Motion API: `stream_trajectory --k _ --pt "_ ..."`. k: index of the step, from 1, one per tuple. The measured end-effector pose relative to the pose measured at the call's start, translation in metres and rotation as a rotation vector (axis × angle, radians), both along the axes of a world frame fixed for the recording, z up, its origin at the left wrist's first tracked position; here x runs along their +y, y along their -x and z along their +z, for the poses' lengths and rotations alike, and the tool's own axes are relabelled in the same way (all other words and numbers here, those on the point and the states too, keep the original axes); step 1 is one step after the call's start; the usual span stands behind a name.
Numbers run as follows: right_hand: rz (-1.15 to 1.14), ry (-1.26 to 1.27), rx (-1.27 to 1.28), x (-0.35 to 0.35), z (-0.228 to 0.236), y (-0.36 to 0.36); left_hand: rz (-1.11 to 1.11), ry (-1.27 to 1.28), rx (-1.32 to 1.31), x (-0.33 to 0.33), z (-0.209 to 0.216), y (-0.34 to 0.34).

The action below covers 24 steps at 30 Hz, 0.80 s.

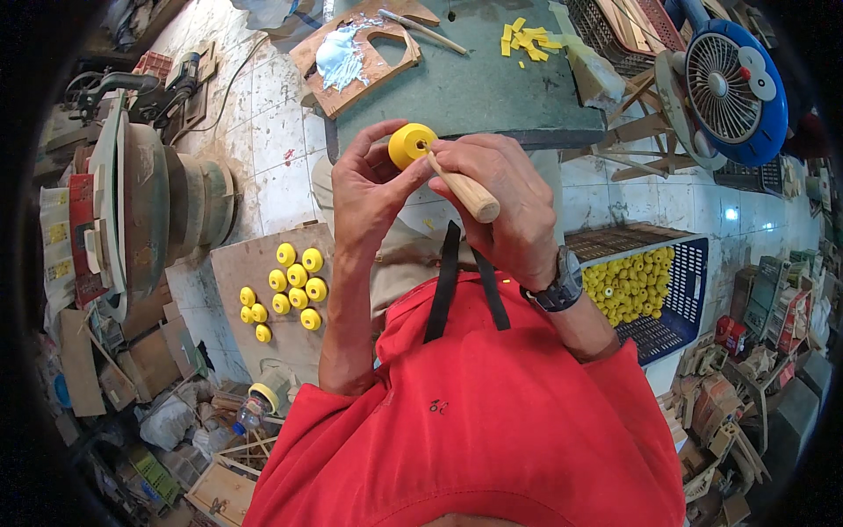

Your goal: Assembling small yellow toy components by gluing and trimming pieces at a workshop station.

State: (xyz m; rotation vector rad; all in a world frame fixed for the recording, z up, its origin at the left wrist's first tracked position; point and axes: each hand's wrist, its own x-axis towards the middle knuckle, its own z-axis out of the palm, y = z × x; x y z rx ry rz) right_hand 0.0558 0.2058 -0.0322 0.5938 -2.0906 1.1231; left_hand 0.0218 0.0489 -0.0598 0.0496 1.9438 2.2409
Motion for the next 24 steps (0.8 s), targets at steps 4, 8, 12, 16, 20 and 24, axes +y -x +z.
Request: stream_trajectory --k 4,8,12,16,20,24 --pt "0.001 0.005 0.001 0.0007 -0.0014 0.0002 -0.004 0.004 0.001 0.0004 -0.0001 0.0004" --pt "0.015 0.028 0.109 0.0021 -0.0033 0.0035 -0.014 -0.015 0.0 0.0015 0.0009 0.0014" --pt "-0.039 0.13 -0.077 0.0043 -0.0007 -0.0023 -0.067 -0.056 -0.052 0.0008 0.0026 0.001" --pt "0.0 0.146 -0.006 0.0047 0.003 -0.004 -0.065 -0.071 -0.04 0.001 0.003 0.0008" --pt "0.001 0.087 0.038 0.0018 0.004 -0.0013 -0.067 -0.084 -0.033 0.0004 0.0029 0.0001" --pt "0.0 0.066 0.025 0.0005 0.0035 0.0016 -0.07 -0.077 -0.025 -0.0012 0.0017 0.0001"
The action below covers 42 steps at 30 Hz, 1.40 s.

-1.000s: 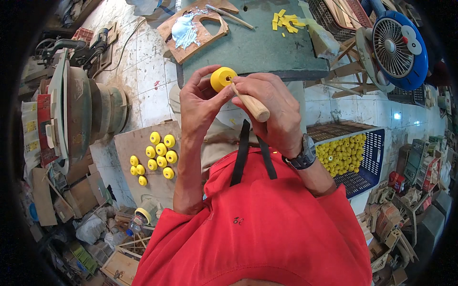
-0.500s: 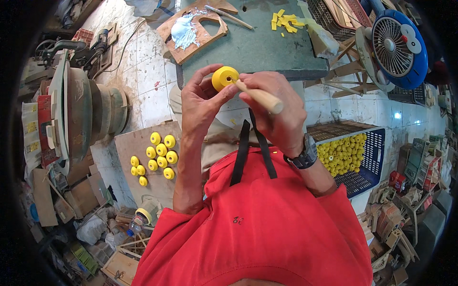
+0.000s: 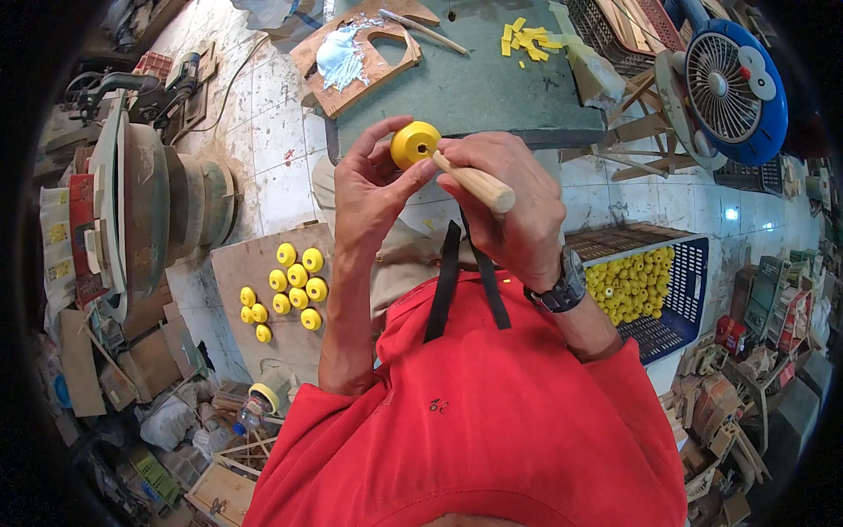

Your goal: Assembling small yellow toy components by gluing and trimming pieces at a workshop station.

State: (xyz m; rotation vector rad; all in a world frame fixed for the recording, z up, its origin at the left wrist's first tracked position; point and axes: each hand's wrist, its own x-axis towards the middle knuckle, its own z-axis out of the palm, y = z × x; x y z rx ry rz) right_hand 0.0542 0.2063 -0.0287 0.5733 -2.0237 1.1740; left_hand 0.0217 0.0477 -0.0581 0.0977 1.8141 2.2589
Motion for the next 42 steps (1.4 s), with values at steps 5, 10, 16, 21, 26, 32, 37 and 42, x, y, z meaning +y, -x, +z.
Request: stream_trajectory --k 5,10,16,21,26,32,37,42 --pt "-0.019 -0.039 -0.049 0.004 -0.001 0.0 -0.013 0.021 0.024 0.0 -0.002 0.001" --pt "0.003 -0.071 -0.003 0.005 -0.005 0.0 0.008 -0.001 0.031 0.004 -0.002 0.0" --pt "-0.013 -0.055 -0.032 0.008 -0.004 -0.002 0.006 0.099 0.007 0.006 -0.003 0.002" --pt "0.005 0.03 -0.028 0.008 -0.003 -0.003 -0.019 0.043 0.01 0.004 -0.006 0.004" --pt "-0.023 -0.023 -0.01 0.007 -0.002 -0.004 -0.025 0.041 0.013 0.004 -0.004 0.002" --pt "0.003 0.197 0.085 0.009 0.0 -0.008 -0.008 0.049 -0.005 0.001 -0.001 0.003" --pt "0.008 0.202 0.069 0.01 -0.002 -0.01 -0.048 -0.013 -0.111 -0.002 0.001 0.002" --pt "0.03 0.012 0.047 0.007 -0.002 -0.009 0.008 0.056 -0.03 0.003 0.001 0.0"
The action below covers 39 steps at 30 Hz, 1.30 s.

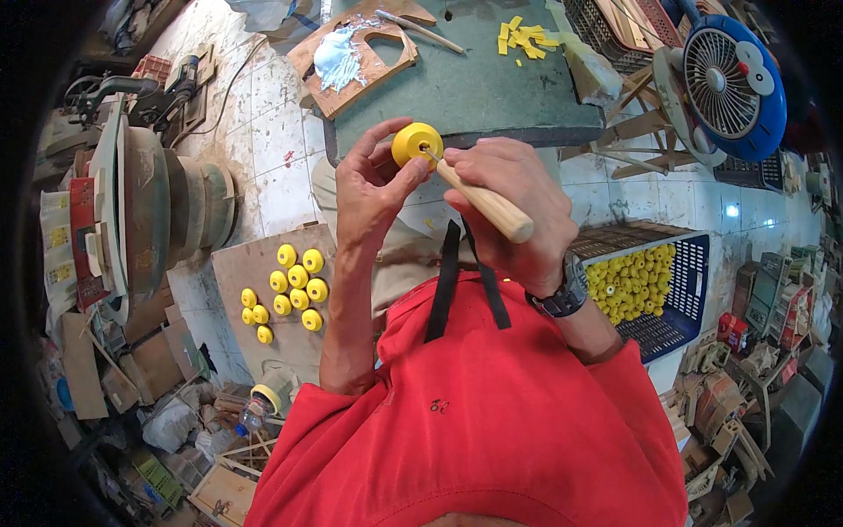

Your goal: Assembling small yellow toy components by gluing and trimming pieces at a workshop station.

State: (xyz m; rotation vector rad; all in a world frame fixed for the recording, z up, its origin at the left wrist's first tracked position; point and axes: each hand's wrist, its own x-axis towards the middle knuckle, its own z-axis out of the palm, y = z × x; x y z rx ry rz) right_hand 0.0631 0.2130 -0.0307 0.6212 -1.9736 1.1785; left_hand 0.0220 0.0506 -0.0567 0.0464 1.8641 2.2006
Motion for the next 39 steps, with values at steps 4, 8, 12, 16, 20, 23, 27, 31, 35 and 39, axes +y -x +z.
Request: stream_trajectory --k 4,8,12,16,20,23,27,31,35,39 --pt "-0.02 -0.022 -0.002 -0.003 -0.001 0.003 0.025 0.003 0.023 0.0 0.001 0.0" --pt "-0.042 -0.037 0.002 -0.004 -0.003 0.006 0.021 0.011 0.02 -0.001 0.002 0.0" --pt "-0.051 -0.038 0.002 -0.003 -0.005 0.006 0.021 0.02 0.024 0.0 0.002 0.0" --pt "-0.051 -0.068 -0.001 -0.003 -0.004 0.005 0.008 0.029 0.021 0.001 0.002 0.0" --pt "-0.076 -0.087 0.004 -0.003 -0.004 0.004 0.006 0.023 0.019 0.001 0.002 0.0" --pt "-0.063 -0.074 0.019 -0.002 -0.003 0.004 -0.005 -0.019 0.007 0.001 0.001 0.001" --pt "-0.025 0.056 0.047 0.001 0.002 0.002 0.002 -0.036 0.001 0.0 0.002 0.002" --pt "-0.022 -0.026 0.006 0.0 0.003 0.001 0.004 -0.017 0.03 0.0 0.002 0.0" --pt "-0.021 -0.051 0.022 -0.004 -0.001 0.007 -0.001 0.017 0.067 -0.001 0.002 0.0" --pt "-0.035 -0.085 0.009 -0.002 -0.003 0.013 -0.028 0.023 0.065 -0.001 0.002 0.0"
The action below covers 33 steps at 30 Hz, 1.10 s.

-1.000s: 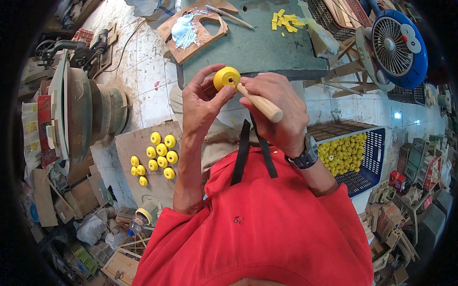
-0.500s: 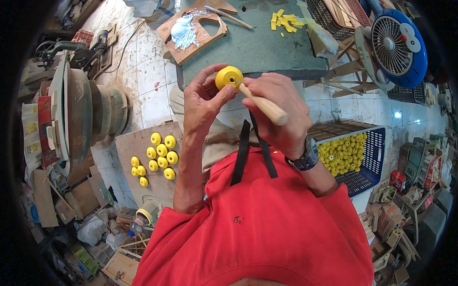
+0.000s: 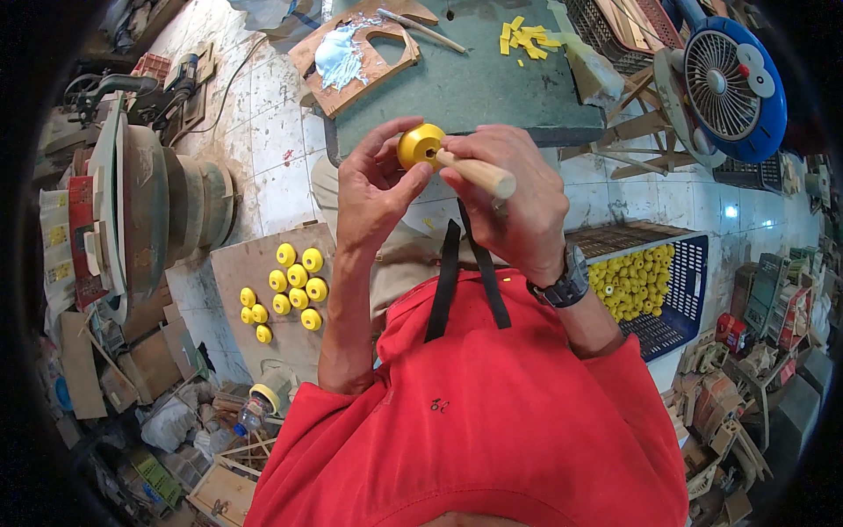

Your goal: Assembling small yellow toy components by gluing and trimming pieces at a workshop station.

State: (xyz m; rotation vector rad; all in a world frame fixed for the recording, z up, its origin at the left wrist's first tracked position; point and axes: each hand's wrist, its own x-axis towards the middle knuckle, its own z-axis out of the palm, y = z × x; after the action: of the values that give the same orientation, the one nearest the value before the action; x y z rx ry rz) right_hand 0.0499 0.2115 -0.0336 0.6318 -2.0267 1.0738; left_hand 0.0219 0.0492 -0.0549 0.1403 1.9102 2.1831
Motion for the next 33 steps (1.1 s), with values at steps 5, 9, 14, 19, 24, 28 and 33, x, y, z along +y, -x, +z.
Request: stream_trajectory --k 5,9,14,19,24,28,33 --pt "-0.018 -0.057 -0.088 0.003 0.004 0.0 -0.001 0.009 0.024 0.002 0.0 0.0" --pt "-0.009 -0.05 -0.096 0.006 0.006 -0.002 -0.007 0.037 0.019 0.003 -0.001 0.0" --pt "0.07 -0.082 -0.167 0.018 0.009 0.0 0.008 0.106 0.072 0.005 -0.004 0.0" --pt "0.107 -0.027 -0.179 0.024 0.014 -0.003 0.01 0.041 0.012 0.005 -0.005 0.001" --pt "0.125 -0.038 -0.111 0.018 0.014 -0.001 0.007 0.05 0.041 0.004 -0.005 0.001" --pt "0.121 -0.121 -0.111 0.016 0.013 -0.001 -0.001 0.042 0.029 0.003 -0.005 0.0" --pt "0.08 -0.012 -0.157 0.009 0.009 -0.003 0.01 0.046 0.042 0.006 -0.007 -0.003"
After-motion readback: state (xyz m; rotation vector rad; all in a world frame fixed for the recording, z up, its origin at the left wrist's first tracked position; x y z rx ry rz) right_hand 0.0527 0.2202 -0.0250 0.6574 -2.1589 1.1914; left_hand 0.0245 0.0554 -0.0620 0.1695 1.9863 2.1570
